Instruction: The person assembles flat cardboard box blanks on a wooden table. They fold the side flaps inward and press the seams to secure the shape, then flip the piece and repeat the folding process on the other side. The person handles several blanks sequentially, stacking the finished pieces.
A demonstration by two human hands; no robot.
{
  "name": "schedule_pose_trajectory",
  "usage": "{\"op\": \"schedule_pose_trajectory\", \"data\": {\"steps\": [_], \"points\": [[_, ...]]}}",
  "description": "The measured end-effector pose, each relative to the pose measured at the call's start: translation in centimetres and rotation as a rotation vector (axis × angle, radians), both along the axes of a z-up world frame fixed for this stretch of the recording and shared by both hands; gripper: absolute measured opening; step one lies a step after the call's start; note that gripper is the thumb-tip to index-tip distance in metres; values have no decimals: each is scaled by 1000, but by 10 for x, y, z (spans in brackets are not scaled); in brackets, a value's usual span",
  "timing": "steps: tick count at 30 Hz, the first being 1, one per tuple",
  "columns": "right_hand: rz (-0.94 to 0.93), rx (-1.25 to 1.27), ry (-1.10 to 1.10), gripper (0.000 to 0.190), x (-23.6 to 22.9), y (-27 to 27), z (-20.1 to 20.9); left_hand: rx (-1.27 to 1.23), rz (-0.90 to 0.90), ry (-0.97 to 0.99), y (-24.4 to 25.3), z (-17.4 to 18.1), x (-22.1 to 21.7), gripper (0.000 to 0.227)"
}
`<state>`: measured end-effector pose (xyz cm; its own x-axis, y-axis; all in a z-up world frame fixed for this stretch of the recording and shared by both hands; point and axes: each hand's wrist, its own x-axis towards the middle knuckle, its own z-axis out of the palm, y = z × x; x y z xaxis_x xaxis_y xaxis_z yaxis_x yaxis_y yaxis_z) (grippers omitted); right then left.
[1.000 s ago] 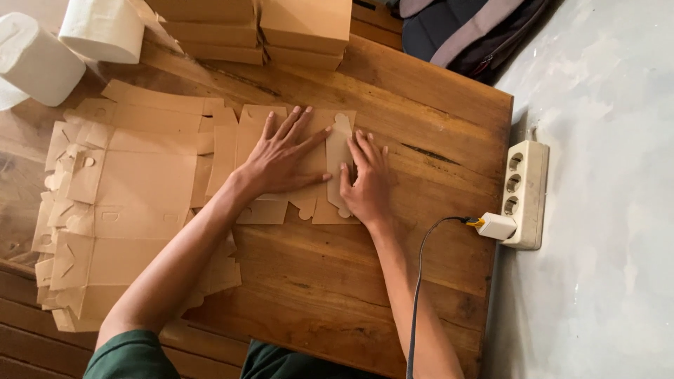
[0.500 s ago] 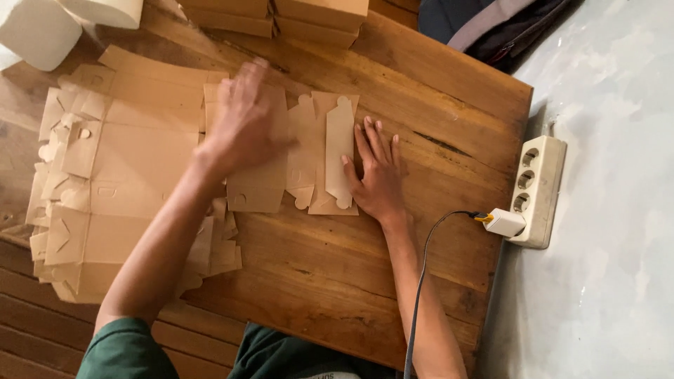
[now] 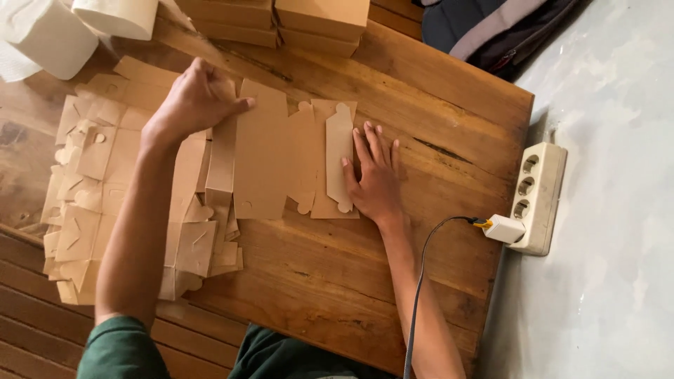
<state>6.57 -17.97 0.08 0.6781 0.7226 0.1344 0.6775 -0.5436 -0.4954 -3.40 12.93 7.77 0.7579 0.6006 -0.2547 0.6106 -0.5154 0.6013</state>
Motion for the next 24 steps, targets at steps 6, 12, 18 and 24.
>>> {"op": "schedule_pose_trajectory", "data": {"steps": [6,12,18,24], "points": [[41,-156,-17,61,4,20,1,94,-95,-372,28,-19,-13,31],[91,-252,-16,64,4,43,8,429,-52,-301,16,-15,-22,32],[68,-158,1,57,-3,46,12,342,-453,-214,-63,-28,2,73],[109,-168,-53,62,4,37,5,476,-660,-333,-76,-77,14,93]]}}
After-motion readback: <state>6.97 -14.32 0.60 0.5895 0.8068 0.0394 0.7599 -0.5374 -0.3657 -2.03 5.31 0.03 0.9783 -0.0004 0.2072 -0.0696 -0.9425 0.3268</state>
